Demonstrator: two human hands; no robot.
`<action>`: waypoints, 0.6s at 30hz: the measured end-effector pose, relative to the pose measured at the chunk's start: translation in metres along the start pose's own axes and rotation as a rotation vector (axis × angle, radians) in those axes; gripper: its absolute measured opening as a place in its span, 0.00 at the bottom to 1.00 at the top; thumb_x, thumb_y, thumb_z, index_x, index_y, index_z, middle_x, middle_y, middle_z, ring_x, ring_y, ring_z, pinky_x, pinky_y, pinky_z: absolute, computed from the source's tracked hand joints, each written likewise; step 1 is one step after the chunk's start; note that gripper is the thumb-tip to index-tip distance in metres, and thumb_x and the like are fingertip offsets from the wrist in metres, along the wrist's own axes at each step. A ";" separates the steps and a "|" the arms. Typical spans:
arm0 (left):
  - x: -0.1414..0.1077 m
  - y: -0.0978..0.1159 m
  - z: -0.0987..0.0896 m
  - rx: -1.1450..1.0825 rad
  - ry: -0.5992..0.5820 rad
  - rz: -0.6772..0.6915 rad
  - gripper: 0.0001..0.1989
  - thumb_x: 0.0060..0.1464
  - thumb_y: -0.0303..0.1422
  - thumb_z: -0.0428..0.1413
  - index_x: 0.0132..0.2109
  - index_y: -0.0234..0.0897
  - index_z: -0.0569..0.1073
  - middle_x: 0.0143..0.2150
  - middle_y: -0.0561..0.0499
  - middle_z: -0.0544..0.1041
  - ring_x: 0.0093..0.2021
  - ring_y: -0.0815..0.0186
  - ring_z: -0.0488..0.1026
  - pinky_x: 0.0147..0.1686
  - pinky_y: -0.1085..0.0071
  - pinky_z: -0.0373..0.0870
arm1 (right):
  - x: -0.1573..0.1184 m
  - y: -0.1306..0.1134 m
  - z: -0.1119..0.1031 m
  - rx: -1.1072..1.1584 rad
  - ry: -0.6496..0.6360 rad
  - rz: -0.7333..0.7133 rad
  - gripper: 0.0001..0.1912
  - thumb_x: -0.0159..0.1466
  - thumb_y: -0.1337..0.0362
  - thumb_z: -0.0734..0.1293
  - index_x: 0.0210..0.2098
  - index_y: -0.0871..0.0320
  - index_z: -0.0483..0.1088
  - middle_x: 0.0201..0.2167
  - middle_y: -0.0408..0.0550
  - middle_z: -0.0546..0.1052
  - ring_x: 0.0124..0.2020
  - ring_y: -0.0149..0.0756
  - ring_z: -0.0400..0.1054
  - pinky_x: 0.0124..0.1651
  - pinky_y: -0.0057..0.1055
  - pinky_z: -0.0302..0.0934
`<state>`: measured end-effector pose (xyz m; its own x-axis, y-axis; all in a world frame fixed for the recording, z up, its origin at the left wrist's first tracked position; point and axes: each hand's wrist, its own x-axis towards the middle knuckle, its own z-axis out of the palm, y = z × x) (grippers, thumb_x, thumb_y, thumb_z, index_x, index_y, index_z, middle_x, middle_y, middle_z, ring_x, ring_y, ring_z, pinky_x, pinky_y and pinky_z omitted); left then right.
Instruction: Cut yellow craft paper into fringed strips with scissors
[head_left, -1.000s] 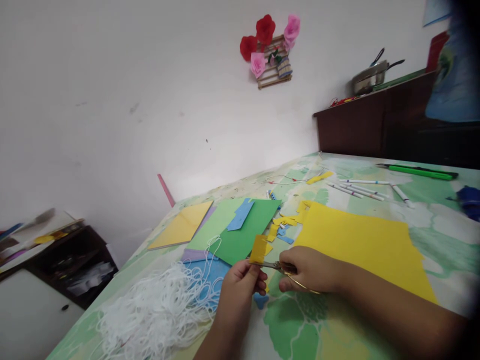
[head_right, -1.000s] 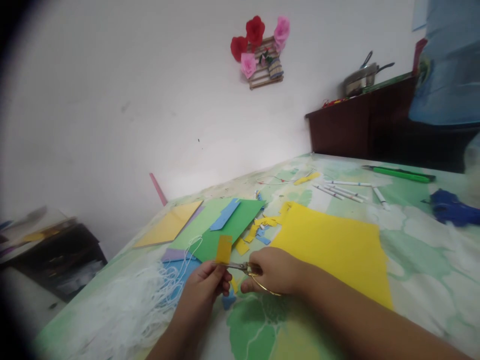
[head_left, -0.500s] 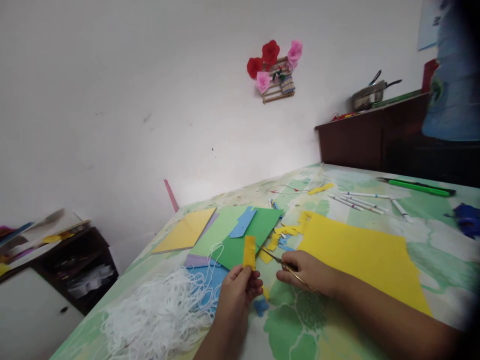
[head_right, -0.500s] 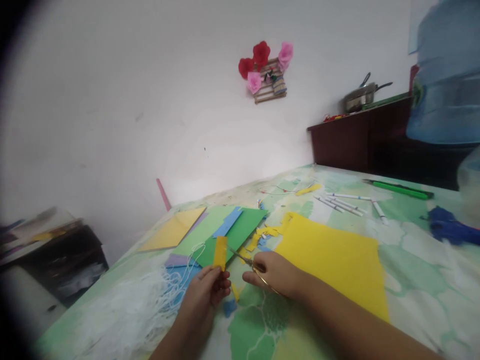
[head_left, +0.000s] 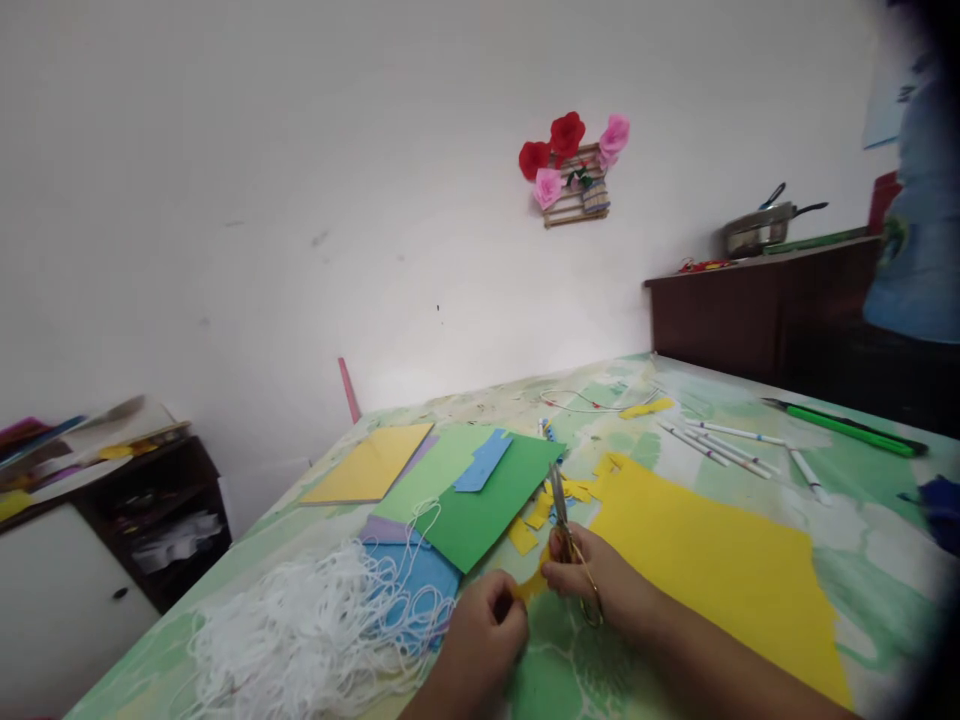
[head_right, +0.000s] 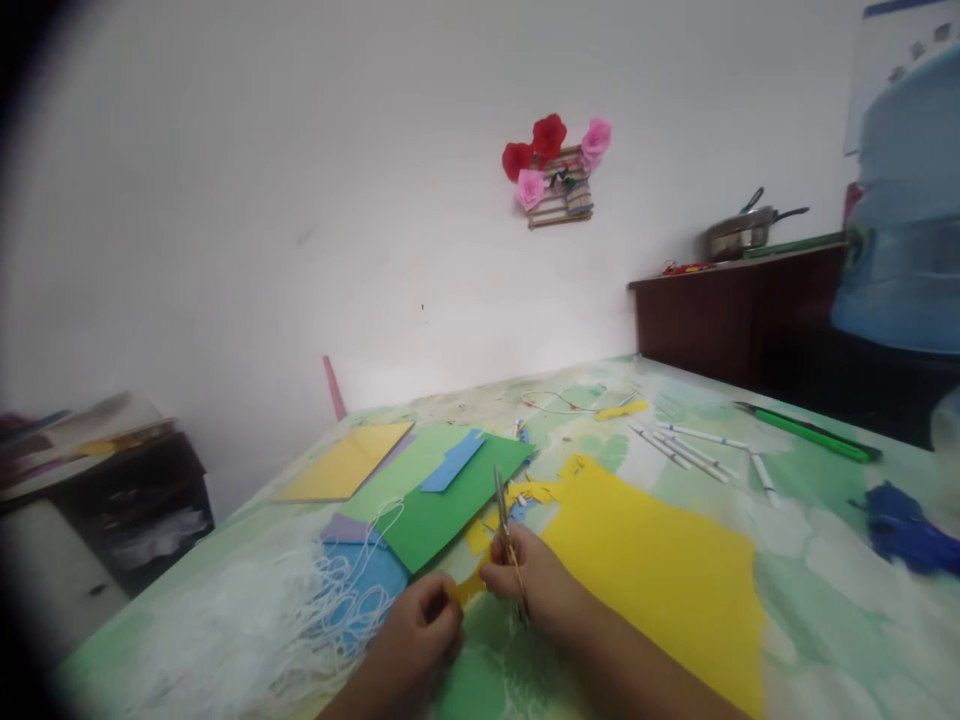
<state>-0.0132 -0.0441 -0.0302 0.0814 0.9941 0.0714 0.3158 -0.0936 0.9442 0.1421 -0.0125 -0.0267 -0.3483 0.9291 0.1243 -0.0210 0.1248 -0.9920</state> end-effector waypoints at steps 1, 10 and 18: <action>0.000 0.000 -0.001 -0.028 0.016 -0.018 0.05 0.40 0.26 0.46 0.20 0.37 0.59 0.14 0.58 0.61 0.16 0.74 0.58 0.17 0.77 0.52 | 0.000 0.000 0.000 0.017 0.018 0.008 0.10 0.48 0.66 0.62 0.24 0.58 0.53 0.18 0.37 0.60 0.19 0.25 0.53 0.22 0.22 0.48; 0.005 -0.009 0.007 -0.249 0.117 -0.057 0.11 0.38 0.29 0.49 0.35 0.34 0.64 0.26 0.51 0.68 0.25 0.70 0.65 0.24 0.75 0.61 | 0.005 0.005 0.002 0.333 0.078 0.163 0.15 0.47 0.60 0.64 0.24 0.58 0.51 0.16 0.36 0.59 0.19 0.27 0.58 0.23 0.24 0.50; 0.007 0.007 0.002 0.149 -0.024 0.241 0.09 0.41 0.30 0.51 0.34 0.34 0.70 0.30 0.47 0.69 0.30 0.67 0.65 0.28 0.74 0.62 | 0.005 0.022 0.008 0.408 0.082 0.149 0.19 0.45 0.55 0.66 0.23 0.57 0.51 0.15 0.37 0.61 0.18 0.26 0.56 0.22 0.24 0.50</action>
<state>-0.0091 -0.0383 -0.0237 0.1925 0.9409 0.2785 0.4202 -0.3355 0.8431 0.1318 -0.0077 -0.0480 -0.3008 0.9530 -0.0355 -0.3498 -0.1449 -0.9255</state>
